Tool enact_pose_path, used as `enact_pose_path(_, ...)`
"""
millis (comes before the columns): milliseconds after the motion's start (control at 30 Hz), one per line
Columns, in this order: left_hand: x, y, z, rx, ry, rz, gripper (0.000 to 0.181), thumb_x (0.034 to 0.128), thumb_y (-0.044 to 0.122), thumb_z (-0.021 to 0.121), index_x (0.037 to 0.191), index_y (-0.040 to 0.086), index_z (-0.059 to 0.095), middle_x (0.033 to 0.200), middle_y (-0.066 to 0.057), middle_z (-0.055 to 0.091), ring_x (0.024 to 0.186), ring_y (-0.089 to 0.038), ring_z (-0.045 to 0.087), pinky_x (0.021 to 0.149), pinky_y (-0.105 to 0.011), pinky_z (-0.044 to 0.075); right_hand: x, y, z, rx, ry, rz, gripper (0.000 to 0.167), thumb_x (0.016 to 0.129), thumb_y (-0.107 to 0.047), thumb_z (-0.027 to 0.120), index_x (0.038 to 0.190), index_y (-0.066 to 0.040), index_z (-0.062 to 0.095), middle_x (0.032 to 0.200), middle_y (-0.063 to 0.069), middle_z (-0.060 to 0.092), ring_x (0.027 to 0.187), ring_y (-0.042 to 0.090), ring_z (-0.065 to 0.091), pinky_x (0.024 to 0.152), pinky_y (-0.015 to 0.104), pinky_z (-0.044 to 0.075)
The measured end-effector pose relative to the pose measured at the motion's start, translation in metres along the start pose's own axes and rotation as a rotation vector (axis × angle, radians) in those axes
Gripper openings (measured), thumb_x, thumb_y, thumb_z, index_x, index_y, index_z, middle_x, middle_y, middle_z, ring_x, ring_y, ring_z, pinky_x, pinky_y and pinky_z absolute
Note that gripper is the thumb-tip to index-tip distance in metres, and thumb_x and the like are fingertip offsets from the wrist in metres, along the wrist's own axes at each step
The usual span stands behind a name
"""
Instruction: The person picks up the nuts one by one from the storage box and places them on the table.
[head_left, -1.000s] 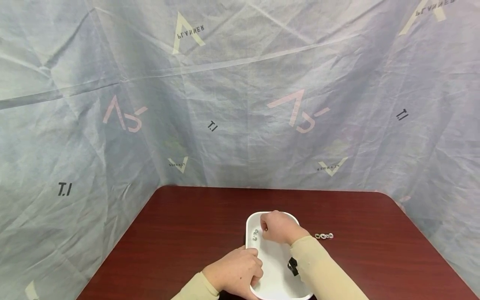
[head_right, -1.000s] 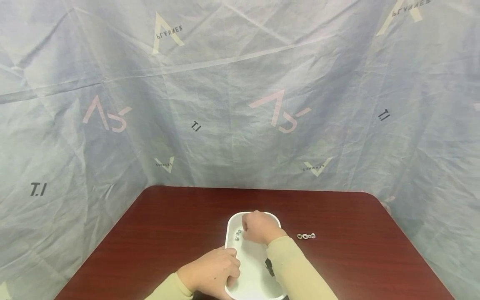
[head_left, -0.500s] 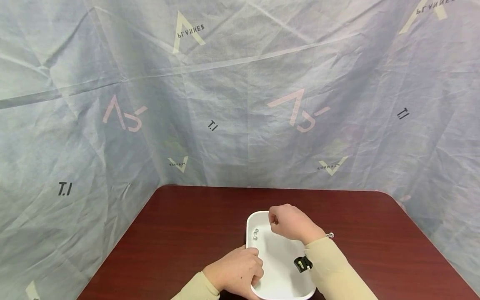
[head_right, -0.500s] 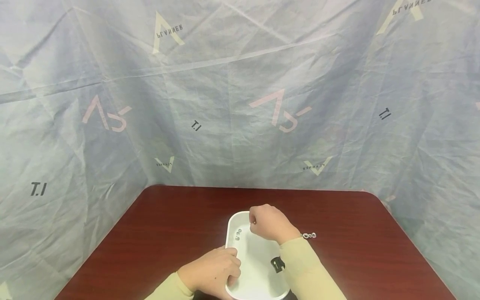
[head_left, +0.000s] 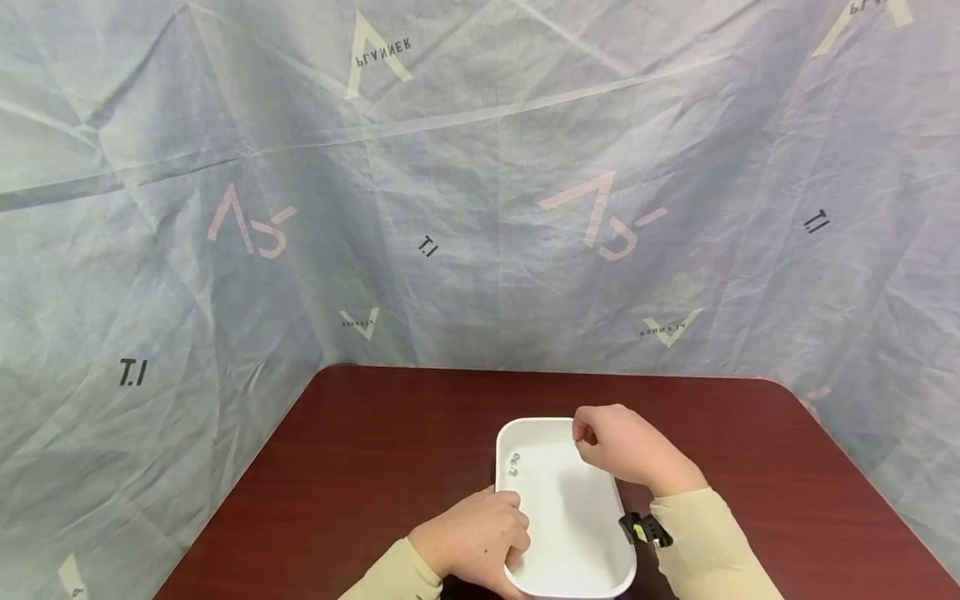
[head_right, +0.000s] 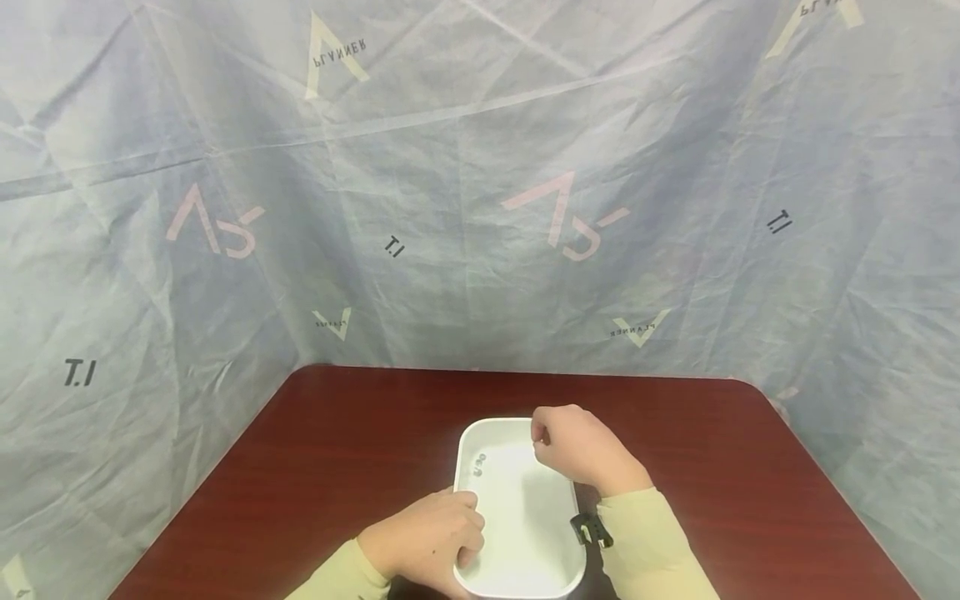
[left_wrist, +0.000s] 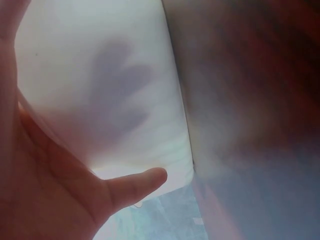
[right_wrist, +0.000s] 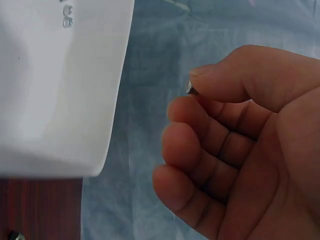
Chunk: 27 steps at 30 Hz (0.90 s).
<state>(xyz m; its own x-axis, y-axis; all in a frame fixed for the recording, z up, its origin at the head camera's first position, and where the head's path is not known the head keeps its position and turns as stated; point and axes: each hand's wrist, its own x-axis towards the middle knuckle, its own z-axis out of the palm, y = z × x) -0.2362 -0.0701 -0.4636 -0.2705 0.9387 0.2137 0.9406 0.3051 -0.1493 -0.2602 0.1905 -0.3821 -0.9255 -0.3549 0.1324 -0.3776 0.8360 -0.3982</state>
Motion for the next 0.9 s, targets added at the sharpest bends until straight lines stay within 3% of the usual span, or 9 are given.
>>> enact_pose_path(233, 0.001, 0.001, -0.001, 0.007, 0.004, 0.014, 0.057, 0.0709, 0.075, 0.073, 0.049, 0.032, 0.043, 0.059, 0.023, 0.035, 0.065, 0.0, 0.033, 0.062, -0.016, 0.028, -0.015, 0.022, -0.004, 0.045, 0.017, 0.042, 0.007, 0.092, -0.011, 0.065, 0.09, -0.017, 0.064, 0.072, -0.007, 0.054, 0.061, 0.009, 0.048, 0.06, 0.033, 0.042)
enact_pose_path(433, 0.001, 0.0, 0.0, -0.003, -0.019, 0.01, 0.058, 0.0718, 0.075, 0.072, 0.05, 0.032, 0.042, 0.059, 0.023, 0.035, 0.065, -0.001, 0.031, 0.064, -0.017, 0.029, -0.024, 0.044, -0.003, 0.039, 0.041, 0.063, 0.01, 0.091, -0.01, 0.067, 0.088, -0.019, 0.063, 0.073, -0.008, 0.055, 0.065, 0.01, 0.05, 0.064, 0.034, 0.044)
enact_pose_path(633, 0.001, 0.001, 0.0, -0.01, -0.039, 0.002, 0.057, 0.0713, 0.074, 0.073, 0.05, 0.031, 0.042, 0.059, 0.023, 0.036, 0.065, -0.001, 0.031, 0.065, -0.018, 0.03, -0.032, 0.066, -0.001, 0.07, 0.018, 0.133, 0.01, 0.09, -0.01, 0.068, 0.089, -0.017, 0.062, 0.071, -0.006, 0.057, 0.063, 0.012, 0.053, 0.061, 0.035, 0.044)
enact_pose_path(900, 0.002, 0.001, -0.001, -0.001, -0.05, -0.018, 0.057, 0.0701, 0.075, 0.074, 0.05, 0.032, 0.042, 0.059, 0.024, 0.036, 0.066, -0.001, 0.032, 0.064, -0.017, 0.029, -0.037, 0.086, 0.003, 0.0, -0.002, 0.156, 0.009, 0.086, -0.01, 0.068, 0.084, -0.016, 0.062, 0.073, -0.006, 0.057, 0.067, 0.013, 0.052, 0.064, 0.037, 0.044)
